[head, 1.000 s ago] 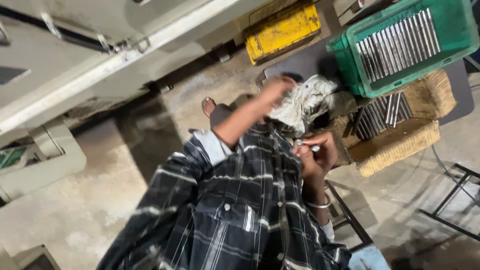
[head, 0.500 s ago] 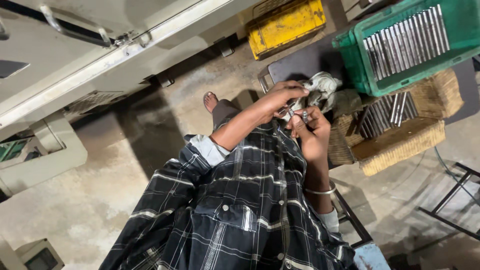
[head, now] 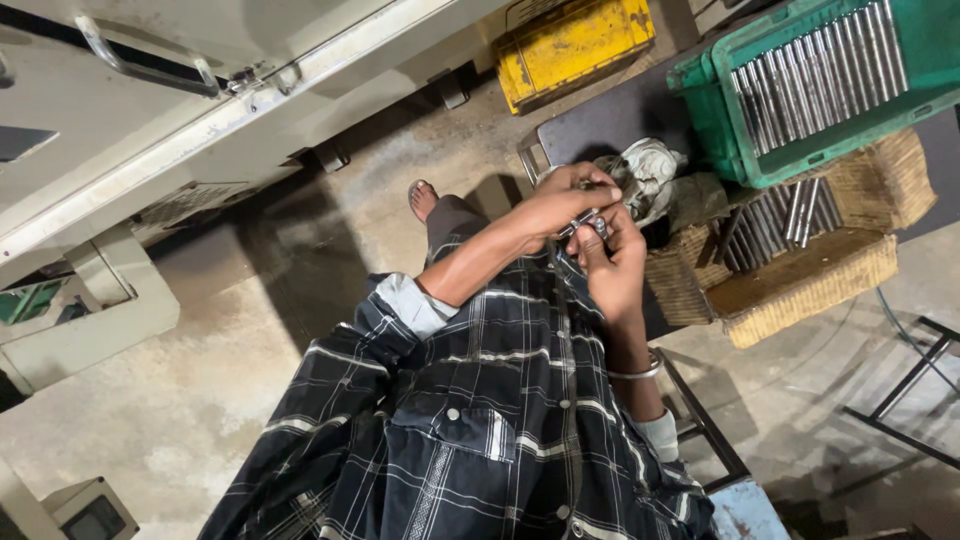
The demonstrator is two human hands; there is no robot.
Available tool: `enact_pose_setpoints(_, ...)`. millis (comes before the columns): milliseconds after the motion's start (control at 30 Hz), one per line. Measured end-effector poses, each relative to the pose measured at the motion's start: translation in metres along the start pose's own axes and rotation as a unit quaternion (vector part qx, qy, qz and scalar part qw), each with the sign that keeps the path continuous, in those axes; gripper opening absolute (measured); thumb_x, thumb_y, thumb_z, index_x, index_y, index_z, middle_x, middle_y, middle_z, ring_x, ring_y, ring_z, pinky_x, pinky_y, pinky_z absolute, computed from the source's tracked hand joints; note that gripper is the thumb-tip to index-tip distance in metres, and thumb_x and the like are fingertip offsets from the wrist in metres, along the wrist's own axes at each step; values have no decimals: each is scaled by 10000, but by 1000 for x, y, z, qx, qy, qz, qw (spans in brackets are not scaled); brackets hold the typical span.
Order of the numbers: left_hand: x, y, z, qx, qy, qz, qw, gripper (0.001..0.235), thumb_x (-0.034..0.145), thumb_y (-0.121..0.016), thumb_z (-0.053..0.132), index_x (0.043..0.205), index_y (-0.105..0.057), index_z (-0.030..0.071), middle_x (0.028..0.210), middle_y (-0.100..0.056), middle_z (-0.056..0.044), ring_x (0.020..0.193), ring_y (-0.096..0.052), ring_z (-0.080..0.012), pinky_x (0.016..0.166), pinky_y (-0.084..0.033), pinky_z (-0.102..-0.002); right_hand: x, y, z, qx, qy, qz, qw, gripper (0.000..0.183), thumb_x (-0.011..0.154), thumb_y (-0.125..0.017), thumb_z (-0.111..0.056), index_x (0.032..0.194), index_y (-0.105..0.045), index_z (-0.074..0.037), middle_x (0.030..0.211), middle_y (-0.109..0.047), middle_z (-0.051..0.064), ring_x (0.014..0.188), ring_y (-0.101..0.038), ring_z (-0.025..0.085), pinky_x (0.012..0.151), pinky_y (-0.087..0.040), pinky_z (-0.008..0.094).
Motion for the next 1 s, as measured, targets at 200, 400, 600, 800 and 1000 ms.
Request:
enact_pose_setpoints(200, 47, 47, -17, 144, -188, 96, 967, 201, 966, -776, 153, 1071, -754, -17, 922, -765, -96, 764, -698, -131, 661, -570, -269, -8, 4, -8, 50, 71, -26, 996, 44, 1038, -573, -64, 1035, -531, -52, 777, -607, 7, 639, -531, 67, 555, -410, 220)
enact_pose_setpoints(400, 69, 99, -42, -38, -26, 239, 970, 231, 930, -680, 249, 970, -629, 28, 691, -583, -42, 486, -475, -123, 371, -306, -286, -8, 31, -17, 237, -23, 150, 960, 168, 1111, -516, -143, 1165, -597, -5, 825, -591, 72, 644, -544, 164, 586, -486, 287)
enact_pose_setpoints(600, 137, 105, -82, 65, -4, 219, 973, 204, 894, -644, 101, 1076, -698, 28, 827, -689, -69, 596, -602, -133, 476, -460, -293, 10, 65, -8, 380, -179, 162, 893, 311, 1009, -470, 9, 1318, -497, -9, 1046, -600, 151, 929, -652, 282, 879, -586, 455)
enact_pose_setpoints(800, 217, 114, -120, 138, 34, 211, 967, 381, 827, -644, 26, 1198, -723, 72, 986, -756, -106, 769, -698, -194, 586, -558, -334, 1, 81, 8, 358, -203, 239, 880, 307, 1023, -444, 14, 1325, -504, 1, 1037, -649, 182, 937, -678, 313, 895, -595, 516)
enact_pose_setpoints(1000, 209, 97, -98, 474, -248, 277, 798, 461, 757, -837, 160, 1196, -727, 70, 1083, -749, -141, 947, -703, -261, 815, -542, -370, 31, 132, -9, 235, -49, 265, 934, 303, 1028, -517, 74, 1331, -504, 58, 1011, -678, 211, 900, -714, 340, 848, -629, 510)
Point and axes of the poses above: each hand's wrist, its own x-axis towards the middle knuckle, its own y-axis out of the back of the hand, z = x × y, the point moved 3 cm from there along x, towards the middle knuckle
